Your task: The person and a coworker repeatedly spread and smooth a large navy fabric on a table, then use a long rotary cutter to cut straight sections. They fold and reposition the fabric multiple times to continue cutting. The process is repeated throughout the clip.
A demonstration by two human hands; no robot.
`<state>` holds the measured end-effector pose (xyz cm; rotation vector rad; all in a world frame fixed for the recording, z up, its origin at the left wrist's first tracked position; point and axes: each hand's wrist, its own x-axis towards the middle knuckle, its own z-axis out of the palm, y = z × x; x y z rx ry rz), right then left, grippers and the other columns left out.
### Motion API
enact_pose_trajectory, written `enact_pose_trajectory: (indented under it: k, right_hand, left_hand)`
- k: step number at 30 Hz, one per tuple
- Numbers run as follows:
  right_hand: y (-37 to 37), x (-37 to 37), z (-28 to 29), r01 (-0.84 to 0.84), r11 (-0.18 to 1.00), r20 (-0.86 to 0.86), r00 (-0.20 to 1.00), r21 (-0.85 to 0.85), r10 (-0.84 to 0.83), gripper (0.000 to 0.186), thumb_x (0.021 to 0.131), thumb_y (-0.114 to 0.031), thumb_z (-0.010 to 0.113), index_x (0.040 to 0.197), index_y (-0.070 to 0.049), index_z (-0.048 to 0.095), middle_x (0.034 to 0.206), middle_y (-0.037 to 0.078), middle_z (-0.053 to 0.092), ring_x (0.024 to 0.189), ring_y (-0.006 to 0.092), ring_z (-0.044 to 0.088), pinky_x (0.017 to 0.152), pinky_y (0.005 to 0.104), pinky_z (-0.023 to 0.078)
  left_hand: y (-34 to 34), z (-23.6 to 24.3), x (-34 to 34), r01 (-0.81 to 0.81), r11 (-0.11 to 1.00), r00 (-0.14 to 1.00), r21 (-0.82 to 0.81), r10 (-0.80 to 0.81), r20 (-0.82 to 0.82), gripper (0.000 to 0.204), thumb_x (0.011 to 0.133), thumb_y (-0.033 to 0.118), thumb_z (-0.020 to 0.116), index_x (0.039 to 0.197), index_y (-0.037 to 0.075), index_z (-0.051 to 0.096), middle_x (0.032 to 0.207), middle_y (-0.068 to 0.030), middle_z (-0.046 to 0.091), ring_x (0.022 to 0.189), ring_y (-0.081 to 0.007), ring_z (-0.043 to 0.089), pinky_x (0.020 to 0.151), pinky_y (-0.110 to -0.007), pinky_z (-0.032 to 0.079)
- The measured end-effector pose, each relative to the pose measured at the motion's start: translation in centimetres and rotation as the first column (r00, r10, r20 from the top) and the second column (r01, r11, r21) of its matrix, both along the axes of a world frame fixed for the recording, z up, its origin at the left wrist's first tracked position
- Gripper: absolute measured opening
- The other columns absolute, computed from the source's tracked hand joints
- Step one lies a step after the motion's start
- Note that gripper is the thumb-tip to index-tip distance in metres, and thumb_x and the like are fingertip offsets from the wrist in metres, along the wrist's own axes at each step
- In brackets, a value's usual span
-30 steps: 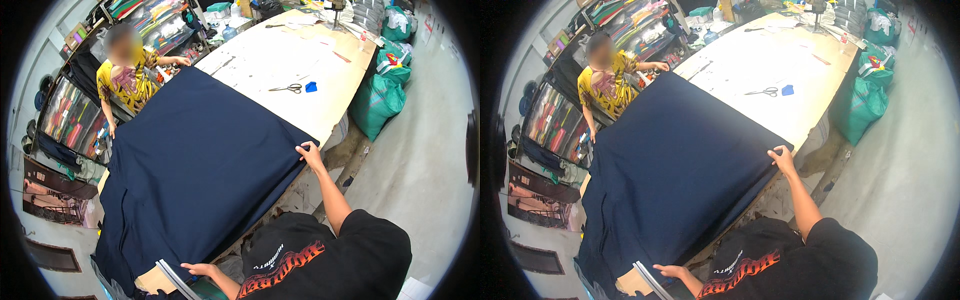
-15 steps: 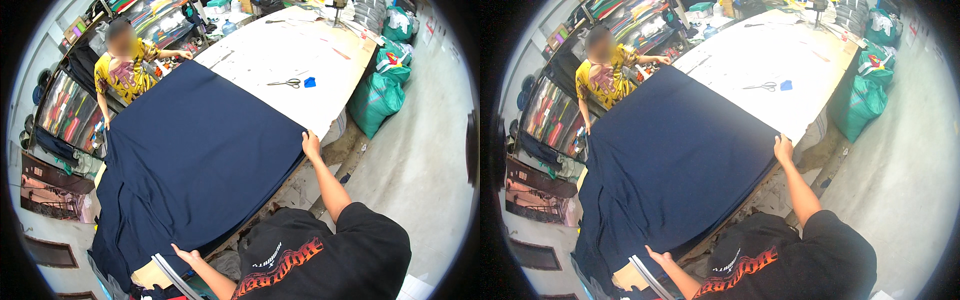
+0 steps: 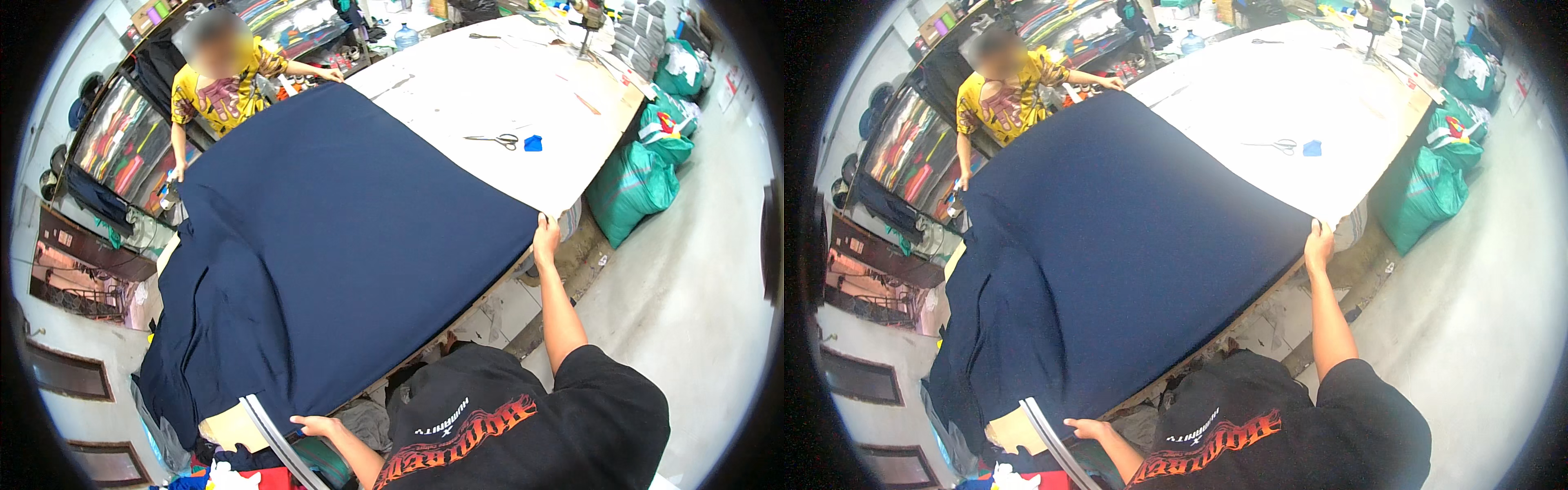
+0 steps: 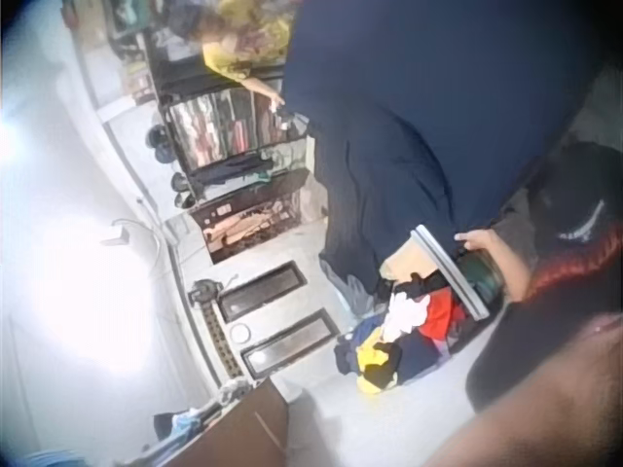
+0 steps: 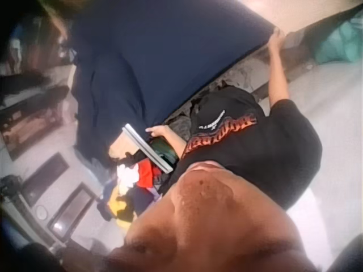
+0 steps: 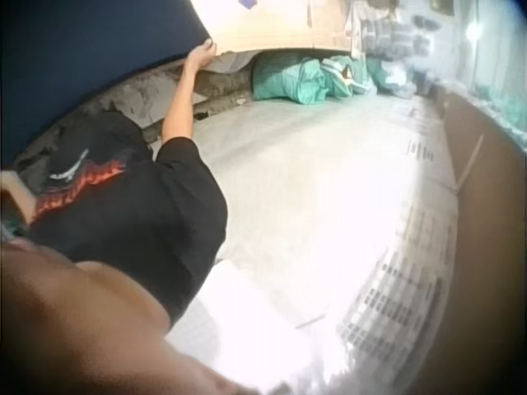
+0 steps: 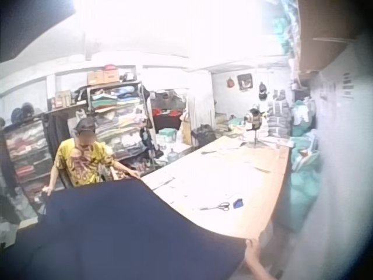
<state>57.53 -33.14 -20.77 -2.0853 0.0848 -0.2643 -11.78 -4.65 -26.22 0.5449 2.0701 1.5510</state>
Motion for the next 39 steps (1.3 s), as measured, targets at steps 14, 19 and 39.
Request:
enact_pose_trajectory:
  k: [14,19,39]
  right_hand:
    - [-0.3,0.5,-3.6,0.095,0.951,-0.211,0.964,-0.293,-0.162,0.031,0.103,-0.036,0.060,0.115,-0.010,0.071,0.112,0.018,0.076,0.108,0.0440,0.069,0.090,0.0550,0.052]
    - [0.0,-0.7,-2.6,-0.006,0.912,-0.227,0.969,-0.410,-0.096,0.034,0.103,-0.036,0.060,0.119,-0.008,0.068,0.112,0.021,0.075,0.108,0.0440,0.070,0.090,0.0560,0.053]
    - [0.2,-0.9,-2.2,-0.023,0.850,-0.093,0.995,-0.526,-0.030,0.021,0.106,-0.031,0.057,0.118,-0.015,0.055,0.096,0.022,0.075,0.094,0.0462,0.072,0.079,0.0584,0.053]
  left_hand:
    - [-0.2,1.4,0.0,0.200,0.965,0.940,-0.170,-0.238,-0.246,0.065,0.109,0.043,0.054,0.134,-0.017,0.059,0.137,-0.0284,0.065,0.121,-0.0392,0.064,0.108,-0.043,0.048]
    - [0.7,3.4,1.3,0.141,0.906,0.821,-0.398,-0.332,-0.465,0.068,0.107,0.045,0.055,0.136,-0.016,0.059,0.140,-0.0326,0.062,0.128,-0.0446,0.061,0.110,-0.047,0.047]
    - [-0.5,2.0,-1.3,-0.184,0.960,0.871,-0.210,0.061,-0.487,0.054,0.108,0.043,0.048,0.118,-0.004,0.073,0.116,-0.0262,0.074,0.106,-0.0465,0.069,0.097,-0.052,0.050]
